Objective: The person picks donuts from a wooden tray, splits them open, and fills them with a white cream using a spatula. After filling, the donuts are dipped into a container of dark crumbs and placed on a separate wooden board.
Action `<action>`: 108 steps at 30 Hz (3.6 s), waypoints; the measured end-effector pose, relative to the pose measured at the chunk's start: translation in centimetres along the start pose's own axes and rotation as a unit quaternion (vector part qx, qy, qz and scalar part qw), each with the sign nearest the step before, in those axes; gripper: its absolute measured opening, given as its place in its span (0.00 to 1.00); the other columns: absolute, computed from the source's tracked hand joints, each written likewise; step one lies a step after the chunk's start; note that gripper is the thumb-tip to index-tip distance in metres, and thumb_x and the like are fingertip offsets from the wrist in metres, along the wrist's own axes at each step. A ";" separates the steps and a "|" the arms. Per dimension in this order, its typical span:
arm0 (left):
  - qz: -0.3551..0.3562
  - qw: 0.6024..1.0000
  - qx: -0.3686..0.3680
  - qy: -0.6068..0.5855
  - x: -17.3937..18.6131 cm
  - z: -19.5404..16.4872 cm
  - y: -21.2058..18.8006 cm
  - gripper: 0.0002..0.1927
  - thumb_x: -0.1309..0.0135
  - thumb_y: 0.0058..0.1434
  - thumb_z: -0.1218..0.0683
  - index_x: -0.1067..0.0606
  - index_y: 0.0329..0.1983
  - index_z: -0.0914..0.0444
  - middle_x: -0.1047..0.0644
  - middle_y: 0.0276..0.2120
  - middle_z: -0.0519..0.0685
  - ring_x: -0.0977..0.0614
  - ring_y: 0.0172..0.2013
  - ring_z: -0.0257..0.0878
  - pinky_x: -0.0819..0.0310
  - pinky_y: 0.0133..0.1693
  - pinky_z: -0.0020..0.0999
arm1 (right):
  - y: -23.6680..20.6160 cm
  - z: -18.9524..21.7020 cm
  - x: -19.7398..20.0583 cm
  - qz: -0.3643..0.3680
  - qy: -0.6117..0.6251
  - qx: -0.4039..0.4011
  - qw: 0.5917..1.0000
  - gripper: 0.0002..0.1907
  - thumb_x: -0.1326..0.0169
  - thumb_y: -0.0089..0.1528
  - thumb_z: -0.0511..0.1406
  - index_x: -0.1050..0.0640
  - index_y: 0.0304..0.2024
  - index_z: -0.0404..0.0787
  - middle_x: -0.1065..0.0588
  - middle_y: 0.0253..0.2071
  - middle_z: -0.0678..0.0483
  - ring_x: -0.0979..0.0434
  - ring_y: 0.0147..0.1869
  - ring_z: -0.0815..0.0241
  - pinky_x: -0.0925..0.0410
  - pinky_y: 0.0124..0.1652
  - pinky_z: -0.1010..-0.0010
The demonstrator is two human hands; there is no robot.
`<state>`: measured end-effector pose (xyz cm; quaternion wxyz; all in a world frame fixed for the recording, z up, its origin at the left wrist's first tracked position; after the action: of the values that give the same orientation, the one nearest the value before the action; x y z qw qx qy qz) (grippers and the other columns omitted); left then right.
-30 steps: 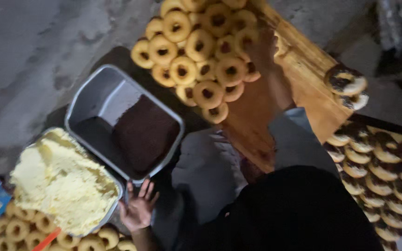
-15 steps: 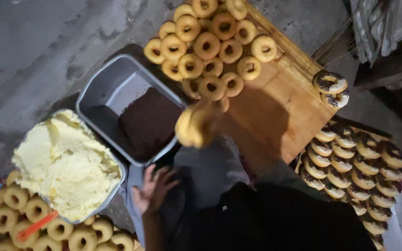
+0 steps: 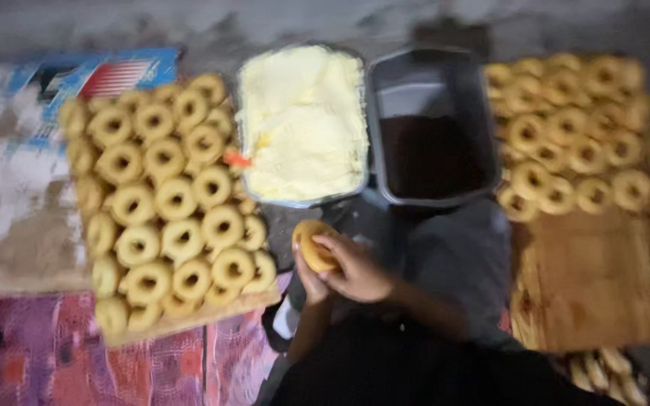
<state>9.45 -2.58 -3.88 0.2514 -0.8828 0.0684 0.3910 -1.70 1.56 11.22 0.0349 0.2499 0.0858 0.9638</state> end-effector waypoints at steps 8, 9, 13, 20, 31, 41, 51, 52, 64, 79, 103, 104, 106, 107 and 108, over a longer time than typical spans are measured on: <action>0.013 0.984 0.003 -0.175 -2.6 -5.9 1.2 0.29 0.53 0.72 0.40 0.34 0.66 0.65 0.26 0.55 0.55 0.23 0.56 0.49 0.26 0.58 0.49 | 15.0 -6.0 4.3 -0.078 -0.155 0.106 0.979 0.22 0.33 0.56 0.30 0.21 0.53 0.37 0.21 0.52 0.45 0.22 0.59 0.47 0.29 0.59 0.61; -0.003 0.985 0.009 -0.170 -2.5 -6.1 1.4 0.29 0.53 0.71 0.41 0.34 0.66 0.65 0.25 0.56 0.54 0.23 0.56 0.47 0.26 0.59 0.47 | 15.7 -6.7 3.9 -0.063 -0.200 0.129 0.969 0.22 0.32 0.52 0.30 0.20 0.49 0.38 0.21 0.49 0.44 0.22 0.58 0.45 0.29 0.57 0.60; -0.033 0.986 0.013 -0.166 -1.8 -6.5 2.1 0.29 0.55 0.72 0.41 0.34 0.67 0.64 0.25 0.58 0.52 0.22 0.58 0.45 0.26 0.59 0.44 | 14.7 -9.2 4.5 -0.094 -0.183 -0.040 0.978 0.23 0.31 0.53 0.33 0.19 0.51 0.40 0.21 0.49 0.44 0.22 0.55 0.44 0.30 0.54 0.55; -0.057 0.980 0.067 -0.180 -2.2 -6.5 4.0 0.33 0.66 0.70 0.35 0.33 0.65 0.63 0.25 0.58 0.54 0.20 0.55 0.47 0.24 0.53 0.48 | 11.2 -1.5 1.8 0.057 -0.138 0.146 0.978 0.26 0.33 0.49 0.31 0.20 0.51 0.39 0.21 0.49 0.44 0.23 0.56 0.44 0.34 0.56 0.49; 0.023 0.980 -0.025 -0.197 -3.0 -6.7 3.3 0.32 0.65 0.76 0.38 0.32 0.67 0.67 0.24 0.56 0.58 0.21 0.54 0.49 0.24 0.54 0.45 | 11.5 -1.6 2.6 0.038 -0.097 0.166 0.981 0.27 0.32 0.50 0.30 0.19 0.53 0.40 0.20 0.50 0.46 0.21 0.56 0.45 0.32 0.59 0.55; 0.015 0.990 -0.013 -0.142 -4.6 -7.5 2.5 0.29 0.62 0.69 0.41 0.35 0.66 0.62 0.25 0.59 0.52 0.21 0.57 0.46 0.22 0.56 0.47 | 12.1 -3.7 3.6 0.001 -0.101 0.128 0.987 0.25 0.34 0.56 0.31 0.20 0.57 0.43 0.21 0.55 0.47 0.22 0.61 0.48 0.31 0.62 0.58; 0.039 0.992 0.009 -0.117 -4.9 -7.2 1.6 0.32 0.62 0.72 0.37 0.36 0.70 0.62 0.27 0.64 0.52 0.24 0.62 0.45 0.28 0.62 0.45 | 8.7 -0.9 3.4 0.112 -0.113 0.191 0.969 0.33 0.34 0.51 0.31 0.24 0.61 0.39 0.24 0.60 0.42 0.26 0.64 0.45 0.43 0.63 0.50; 0.050 0.993 0.009 -0.106 -4.8 -7.5 1.5 0.33 0.62 0.74 0.37 0.36 0.70 0.64 0.27 0.63 0.54 0.24 0.63 0.46 0.28 0.63 0.45 | 8.5 -0.7 4.0 0.119 -0.115 0.192 0.967 0.33 0.35 0.52 0.30 0.24 0.62 0.41 0.23 0.60 0.45 0.25 0.64 0.47 0.42 0.65 0.53; 0.094 0.992 0.051 -0.063 -8.0 -4.3 -0.5 0.35 0.64 0.74 0.35 0.34 0.70 0.67 0.26 0.62 0.56 0.24 0.62 0.48 0.30 0.63 0.47 | 4.9 -0.2 7.9 -0.088 -0.114 0.117 0.983 0.38 0.35 0.58 0.28 0.30 0.70 0.41 0.24 0.62 0.46 0.25 0.63 0.46 0.34 0.63 0.59; 0.134 0.969 -0.023 0.208 -9.3 -6.5 -2.2 0.29 0.60 0.72 0.39 0.29 0.62 0.66 0.26 0.60 0.59 0.24 0.60 0.52 0.32 0.62 0.47 | -1.2 1.6 9.0 0.057 -0.009 0.072 0.996 0.35 0.29 0.49 0.33 0.27 0.59 0.40 0.31 0.60 0.48 0.31 0.67 0.47 0.38 0.66 0.47; 0.175 0.967 -0.050 0.176 -10.9 -5.4 -5.8 0.24 0.54 0.72 0.44 0.30 0.61 0.65 0.30 0.66 0.59 0.29 0.67 0.52 0.36 0.66 0.50 | -4.4 -4.2 11.5 -0.133 0.461 -0.100 0.872 0.26 0.39 0.62 0.30 0.29 0.62 0.39 0.29 0.55 0.46 0.27 0.60 0.49 0.30 0.58 0.53; 0.131 0.988 0.070 0.030 -10.3 -4.6 -5.7 0.30 0.58 0.73 0.40 0.31 0.67 0.64 0.29 0.65 0.59 0.28 0.65 0.51 0.34 0.65 0.48 | -5.0 -3.6 12.2 -0.179 0.419 -0.069 0.888 0.28 0.36 0.61 0.29 0.30 0.61 0.41 0.30 0.55 0.49 0.28 0.61 0.52 0.30 0.59 0.55; 0.137 0.985 0.102 -0.037 -10.2 -4.7 -5.8 0.33 0.62 0.74 0.38 0.37 0.71 0.65 0.29 0.65 0.56 0.27 0.64 0.49 0.33 0.65 0.49 | -5.9 -1.5 13.1 -0.222 0.186 -0.004 0.957 0.29 0.31 0.58 0.30 0.30 0.58 0.42 0.31 0.54 0.49 0.29 0.61 0.52 0.30 0.59 0.57; 0.141 0.980 0.119 -0.071 -10.3 -4.8 -5.9 0.34 0.64 0.74 0.37 0.39 0.73 0.65 0.29 0.65 0.55 0.27 0.64 0.49 0.32 0.65 0.50 | -6.0 -0.2 13.1 -0.211 -0.011 0.030 0.977 0.28 0.29 0.56 0.33 0.29 0.54 0.41 0.31 0.53 0.47 0.29 0.59 0.50 0.30 0.57 0.56; 0.142 0.979 0.124 -0.078 -10.5 -5.0 -6.0 0.34 0.65 0.74 0.37 0.39 0.72 0.65 0.29 0.65 0.55 0.27 0.64 0.49 0.32 0.64 0.50 | -5.9 1.1 12.7 -0.192 -0.207 0.063 0.957 0.28 0.27 0.54 0.35 0.28 0.51 0.40 0.31 0.52 0.45 0.29 0.58 0.48 0.31 0.55 0.55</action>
<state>7.44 -0.70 8.88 0.3049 -0.7927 0.2211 0.4793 -12.08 8.94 17.07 0.2201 0.4241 0.1839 0.8590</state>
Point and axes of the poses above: each hand's wrist, its own y-axis towards the middle knuckle, its own x-axis out of the back of the hand, z = x × y, the point moved 4 cm from there along y, towards the middle knuckle
